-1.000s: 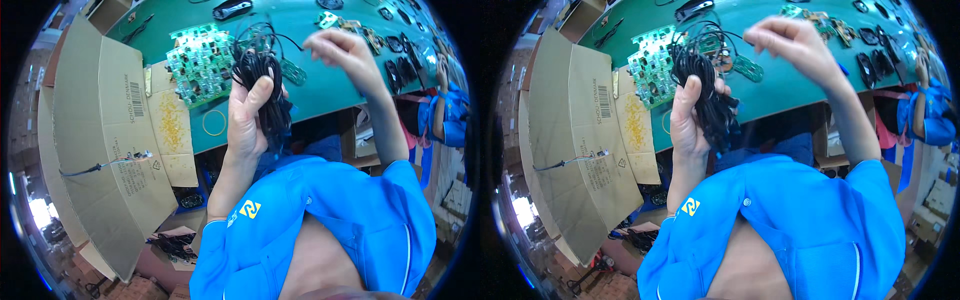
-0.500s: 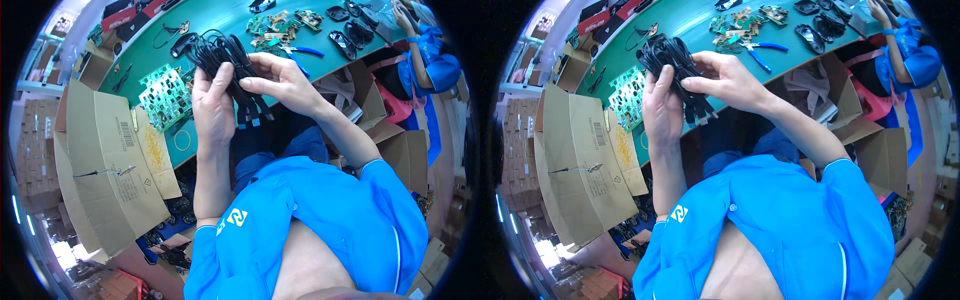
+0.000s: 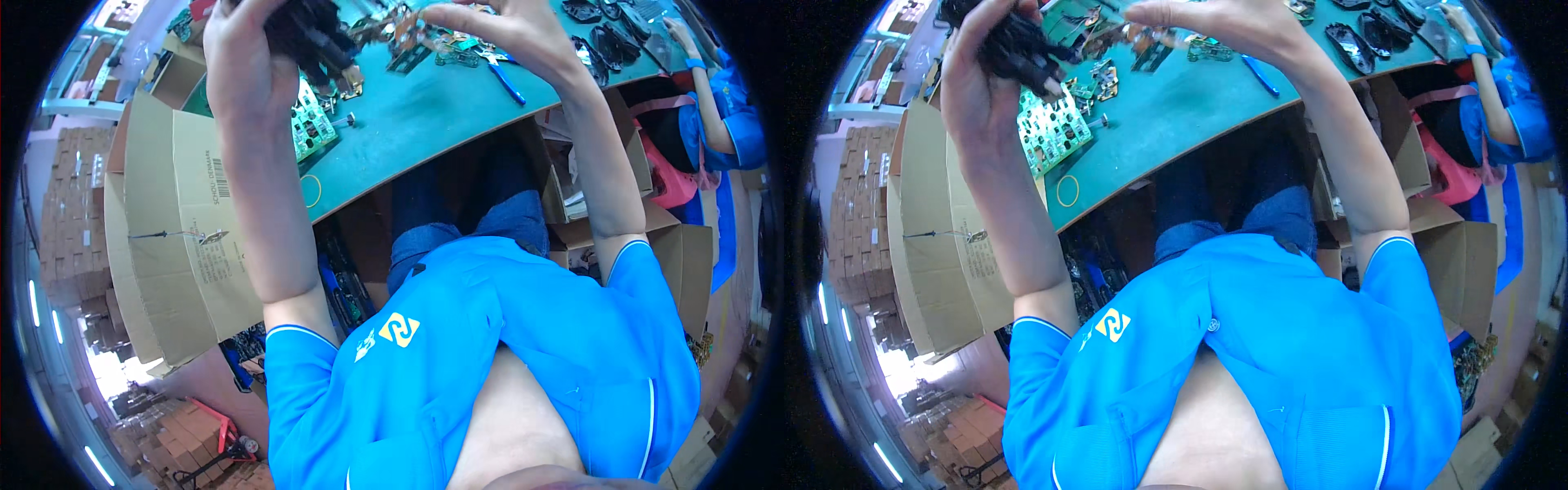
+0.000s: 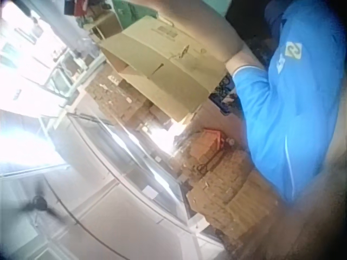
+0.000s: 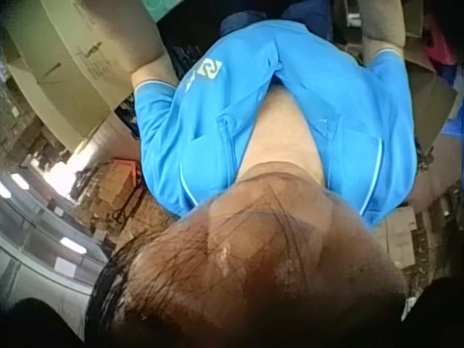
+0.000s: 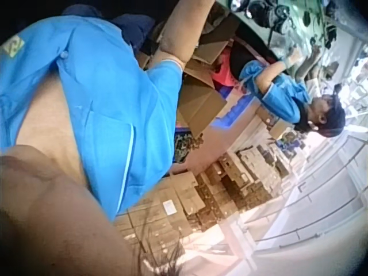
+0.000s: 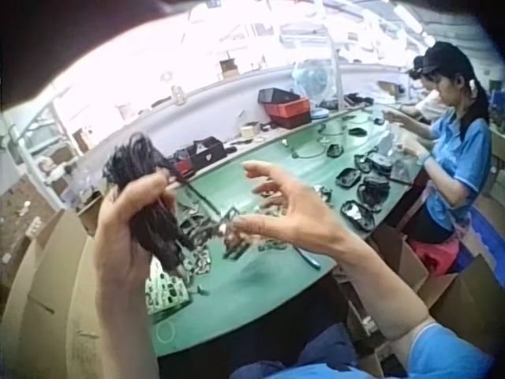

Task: The person breaks apart circuit board panels into individual circuit boards by hand and with pliers, then removes bundled cables from a cardboard box and lays them onto the workbench.

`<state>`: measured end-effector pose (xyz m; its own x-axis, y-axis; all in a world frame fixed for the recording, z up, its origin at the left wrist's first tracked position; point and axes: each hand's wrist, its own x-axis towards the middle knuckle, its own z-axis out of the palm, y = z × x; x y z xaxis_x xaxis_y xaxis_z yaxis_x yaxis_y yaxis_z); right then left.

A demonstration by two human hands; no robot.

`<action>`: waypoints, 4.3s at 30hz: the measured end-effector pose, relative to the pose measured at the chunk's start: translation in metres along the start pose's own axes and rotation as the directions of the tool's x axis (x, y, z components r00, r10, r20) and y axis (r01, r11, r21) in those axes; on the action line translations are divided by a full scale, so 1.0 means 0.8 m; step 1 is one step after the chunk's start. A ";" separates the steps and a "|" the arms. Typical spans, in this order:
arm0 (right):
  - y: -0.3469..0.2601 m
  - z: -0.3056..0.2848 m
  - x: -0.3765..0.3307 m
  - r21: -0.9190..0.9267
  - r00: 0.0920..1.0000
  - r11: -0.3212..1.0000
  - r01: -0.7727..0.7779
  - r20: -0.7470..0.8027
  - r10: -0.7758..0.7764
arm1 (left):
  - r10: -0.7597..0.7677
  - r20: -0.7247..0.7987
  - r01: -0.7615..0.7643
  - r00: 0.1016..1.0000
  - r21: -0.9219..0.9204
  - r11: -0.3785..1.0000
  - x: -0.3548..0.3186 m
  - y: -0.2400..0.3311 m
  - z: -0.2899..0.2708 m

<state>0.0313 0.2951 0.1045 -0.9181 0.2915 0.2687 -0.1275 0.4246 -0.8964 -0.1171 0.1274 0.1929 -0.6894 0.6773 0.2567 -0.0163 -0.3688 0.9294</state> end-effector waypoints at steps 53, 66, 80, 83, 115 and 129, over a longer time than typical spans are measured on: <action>0.115 -0.039 -0.088 -0.801 0.936 0.503 -0.326 -0.199 0.290 | 0.048 0.054 -0.053 0.997 0.998 -0.018 0.010 -0.181 -0.154; 0.087 -0.041 -0.116 -0.278 0.794 0.744 -0.608 -0.204 0.573 | 0.287 -0.232 -0.110 0.929 0.568 0.816 0.016 -0.158 -0.168; 0.056 0.090 -0.106 0.649 0.909 0.731 -0.212 -0.144 0.391 | -0.352 -0.093 0.320 0.931 -0.256 0.912 -0.122 -0.173 -0.035; 0.060 0.096 -0.109 0.684 0.900 0.708 -0.175 -0.182 0.397 | -0.412 -0.046 0.392 0.910 -0.228 0.891 -0.136 -0.186 -0.024; 0.163 0.026 -0.078 -0.068 0.674 0.988 -0.139 -0.737 0.044 | 0.131 0.296 -0.278 0.946 0.951 -0.139 0.003 -0.161 -0.184; 0.170 0.028 -0.091 0.043 0.614 0.998 0.036 -0.789 0.012 | -0.039 0.254 -0.227 0.966 0.914 0.337 0.021 -0.091 -0.071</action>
<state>0.0721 0.3126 -0.0451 -0.2693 0.8603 0.4328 -0.1764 0.3977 -0.9004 -0.1688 0.1296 0.1148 -0.4818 0.8305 0.2797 0.8127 0.3040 0.4971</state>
